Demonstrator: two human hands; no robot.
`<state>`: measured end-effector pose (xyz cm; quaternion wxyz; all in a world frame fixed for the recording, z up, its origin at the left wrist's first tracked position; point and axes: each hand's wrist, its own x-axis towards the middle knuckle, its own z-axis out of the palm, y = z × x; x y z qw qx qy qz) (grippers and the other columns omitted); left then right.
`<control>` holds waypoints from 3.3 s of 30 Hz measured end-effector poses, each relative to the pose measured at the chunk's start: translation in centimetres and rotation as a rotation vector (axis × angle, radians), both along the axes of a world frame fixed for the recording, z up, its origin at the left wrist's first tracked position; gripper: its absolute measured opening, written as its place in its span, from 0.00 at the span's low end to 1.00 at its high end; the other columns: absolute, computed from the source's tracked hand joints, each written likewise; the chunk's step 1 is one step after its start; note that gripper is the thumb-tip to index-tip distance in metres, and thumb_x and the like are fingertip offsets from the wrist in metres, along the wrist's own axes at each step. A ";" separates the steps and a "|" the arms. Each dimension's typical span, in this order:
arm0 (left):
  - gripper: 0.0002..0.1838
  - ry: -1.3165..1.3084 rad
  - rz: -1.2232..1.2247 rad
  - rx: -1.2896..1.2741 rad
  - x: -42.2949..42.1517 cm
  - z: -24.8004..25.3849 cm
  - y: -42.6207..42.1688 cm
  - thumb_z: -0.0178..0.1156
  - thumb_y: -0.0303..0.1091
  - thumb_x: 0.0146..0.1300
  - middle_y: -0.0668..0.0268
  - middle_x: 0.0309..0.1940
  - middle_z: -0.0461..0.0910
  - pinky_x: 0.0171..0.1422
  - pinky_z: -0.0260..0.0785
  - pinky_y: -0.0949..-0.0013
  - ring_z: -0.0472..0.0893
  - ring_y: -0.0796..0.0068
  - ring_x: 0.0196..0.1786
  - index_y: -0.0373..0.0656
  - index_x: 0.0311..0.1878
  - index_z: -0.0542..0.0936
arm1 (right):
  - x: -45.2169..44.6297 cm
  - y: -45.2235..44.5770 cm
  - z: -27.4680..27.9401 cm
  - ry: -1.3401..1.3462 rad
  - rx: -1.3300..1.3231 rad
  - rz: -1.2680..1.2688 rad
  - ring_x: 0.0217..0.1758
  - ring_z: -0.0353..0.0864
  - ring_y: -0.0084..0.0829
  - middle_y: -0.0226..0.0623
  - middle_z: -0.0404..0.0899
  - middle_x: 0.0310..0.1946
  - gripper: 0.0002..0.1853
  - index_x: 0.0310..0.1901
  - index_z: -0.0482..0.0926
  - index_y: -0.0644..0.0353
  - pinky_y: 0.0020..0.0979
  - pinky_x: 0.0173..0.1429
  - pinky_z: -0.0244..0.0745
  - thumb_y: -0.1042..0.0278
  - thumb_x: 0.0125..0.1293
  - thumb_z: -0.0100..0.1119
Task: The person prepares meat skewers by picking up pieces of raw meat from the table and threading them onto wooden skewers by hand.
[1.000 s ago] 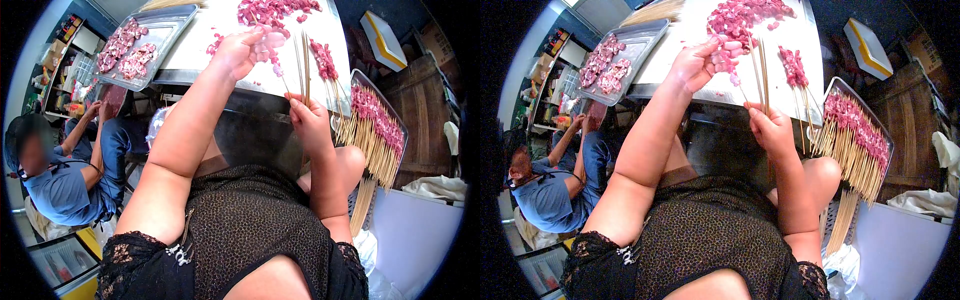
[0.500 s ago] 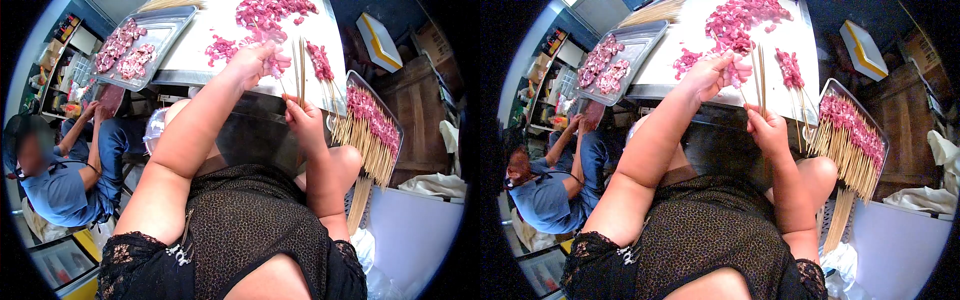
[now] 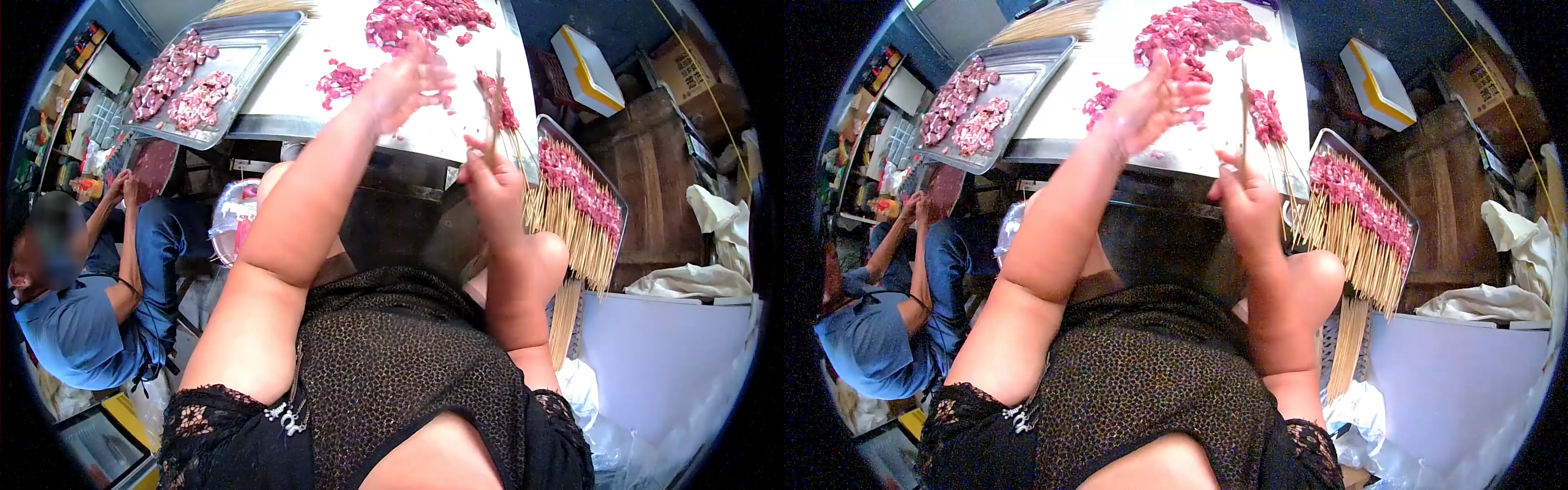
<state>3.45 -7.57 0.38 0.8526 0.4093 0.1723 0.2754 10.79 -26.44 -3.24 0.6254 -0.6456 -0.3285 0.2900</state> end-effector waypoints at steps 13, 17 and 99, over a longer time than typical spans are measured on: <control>0.11 0.721 0.338 1.019 -3.1 -1.6 7.6 0.62 0.40 0.57 0.65 0.25 0.82 0.40 0.71 0.70 0.79 0.75 0.31 0.43 0.37 0.83 | 1.4 -2.6 4.3 -0.308 0.063 -0.092 0.18 0.64 0.13 0.30 0.77 0.24 0.12 0.47 0.78 0.62 0.17 0.21 0.57 0.67 0.69 0.48; 0.11 0.811 0.368 1.169 -2.8 -2.0 7.7 0.62 0.39 0.57 0.62 0.30 0.83 0.42 0.72 0.68 0.81 0.70 0.33 0.43 0.37 0.83 | 0.7 -0.5 5.2 -0.068 0.465 -0.154 0.16 0.58 0.10 0.28 0.74 0.21 0.14 0.50 0.75 0.65 0.13 0.20 0.49 0.66 0.71 0.47; 0.15 -0.068 0.240 -0.136 0.0 -0.5 1.5 0.44 0.31 0.70 0.45 0.51 0.74 0.56 0.74 0.55 0.77 0.55 0.53 0.32 0.54 0.67 | 1.1 1.4 -2.6 -0.389 0.007 -0.082 0.22 0.68 0.21 0.34 0.70 0.18 0.08 0.41 0.82 0.62 0.24 0.29 0.65 0.72 0.61 0.59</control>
